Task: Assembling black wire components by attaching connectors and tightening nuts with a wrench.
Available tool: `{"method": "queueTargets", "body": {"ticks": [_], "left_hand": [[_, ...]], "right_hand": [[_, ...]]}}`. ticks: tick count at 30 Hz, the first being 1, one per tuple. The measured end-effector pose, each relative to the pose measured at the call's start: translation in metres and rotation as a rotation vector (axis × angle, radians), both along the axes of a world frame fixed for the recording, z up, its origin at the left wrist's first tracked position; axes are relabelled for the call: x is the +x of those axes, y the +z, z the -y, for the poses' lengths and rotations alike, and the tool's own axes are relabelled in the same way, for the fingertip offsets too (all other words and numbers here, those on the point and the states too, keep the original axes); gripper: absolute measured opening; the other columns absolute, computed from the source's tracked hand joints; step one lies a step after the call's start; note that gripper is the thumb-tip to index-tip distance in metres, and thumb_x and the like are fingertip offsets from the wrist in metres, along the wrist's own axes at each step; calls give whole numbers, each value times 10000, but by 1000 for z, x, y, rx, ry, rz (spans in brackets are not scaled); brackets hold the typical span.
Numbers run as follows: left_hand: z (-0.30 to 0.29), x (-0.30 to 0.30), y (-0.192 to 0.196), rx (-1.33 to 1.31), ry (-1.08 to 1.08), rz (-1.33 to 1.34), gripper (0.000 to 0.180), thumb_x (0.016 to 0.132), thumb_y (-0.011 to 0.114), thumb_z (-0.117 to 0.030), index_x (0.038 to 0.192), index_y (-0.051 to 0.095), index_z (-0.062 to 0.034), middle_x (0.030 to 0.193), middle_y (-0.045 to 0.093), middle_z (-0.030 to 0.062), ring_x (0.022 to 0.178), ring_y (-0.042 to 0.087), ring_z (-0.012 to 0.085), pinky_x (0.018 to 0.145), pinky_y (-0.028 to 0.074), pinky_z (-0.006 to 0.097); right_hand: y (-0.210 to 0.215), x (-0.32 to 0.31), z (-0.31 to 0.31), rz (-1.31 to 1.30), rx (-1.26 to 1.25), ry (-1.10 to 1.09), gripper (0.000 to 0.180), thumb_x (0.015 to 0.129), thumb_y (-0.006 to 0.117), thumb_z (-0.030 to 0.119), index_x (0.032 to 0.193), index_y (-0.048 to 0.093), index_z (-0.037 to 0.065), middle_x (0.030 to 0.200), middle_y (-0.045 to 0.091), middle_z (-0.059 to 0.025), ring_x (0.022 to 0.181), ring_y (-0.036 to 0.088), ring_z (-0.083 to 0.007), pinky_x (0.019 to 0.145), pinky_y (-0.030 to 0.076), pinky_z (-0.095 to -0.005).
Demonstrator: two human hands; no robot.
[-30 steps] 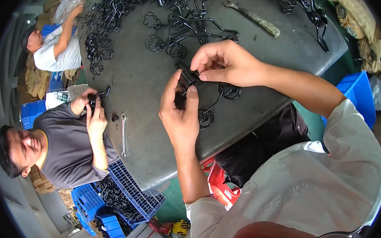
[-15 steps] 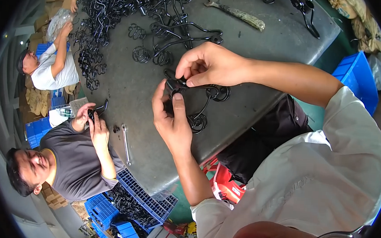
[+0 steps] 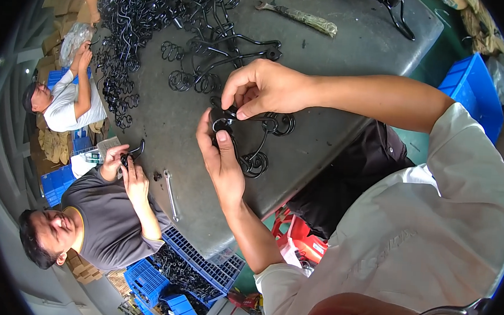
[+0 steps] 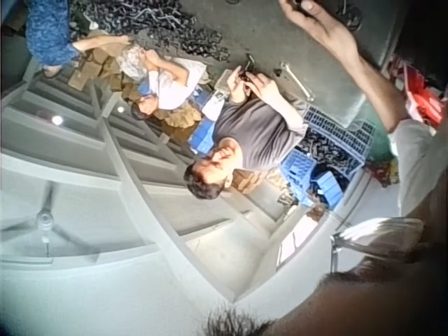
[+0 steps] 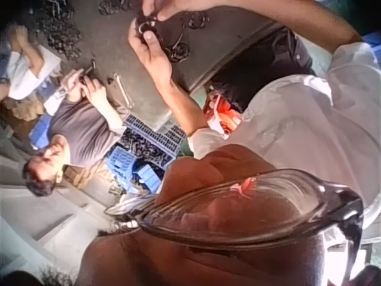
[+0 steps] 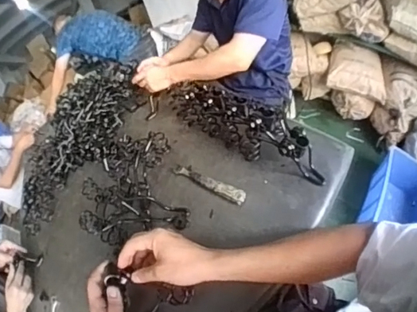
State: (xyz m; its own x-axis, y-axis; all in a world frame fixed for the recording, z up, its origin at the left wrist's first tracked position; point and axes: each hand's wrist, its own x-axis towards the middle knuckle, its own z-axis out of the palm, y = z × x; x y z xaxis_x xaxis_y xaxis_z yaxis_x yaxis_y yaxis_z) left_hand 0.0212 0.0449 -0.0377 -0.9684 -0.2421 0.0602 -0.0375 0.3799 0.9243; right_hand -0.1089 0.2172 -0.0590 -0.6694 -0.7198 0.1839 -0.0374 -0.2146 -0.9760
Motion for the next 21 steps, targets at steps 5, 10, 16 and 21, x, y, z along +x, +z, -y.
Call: {"method": "queueTargets", "body": {"ticks": [5,10,16,21], "left_hand": [[0,-1,-3,-37,13,-67,482,1101,493,-326,1484,427,-41,1303,520,76,1040,525,143,911,424,289],[-1,-4,3,77,-67,-52,507,1082,530,-322,1480,427,-26,1301,544,85,868,536,115,783,460,260],[-3,-6,15,-49,-31,22,490,1071,507,-247,1500,434,-20,1268,578,73,823,530,108,710,455,245],[13,-10,15,-153,-100,68,556,1019,517,-202,1528,412,-3,1259,591,78,839,528,111,712,460,259]], "right_hand": [[3,2,1,-15,-14,-5,231,839,760,-72,1054,730,6,916,688,-29,820,640,-92,730,535,-254],[8,0,-5,-62,10,-2,219,833,772,-36,1043,724,7,855,683,-29,765,624,-90,689,512,-260],[7,0,-1,-89,11,-19,221,817,768,-27,1030,718,5,836,680,-35,750,621,-101,680,511,-272],[4,0,0,-167,41,-45,227,810,768,-21,1028,716,9,894,690,-50,772,643,-132,688,525,-300]]}}
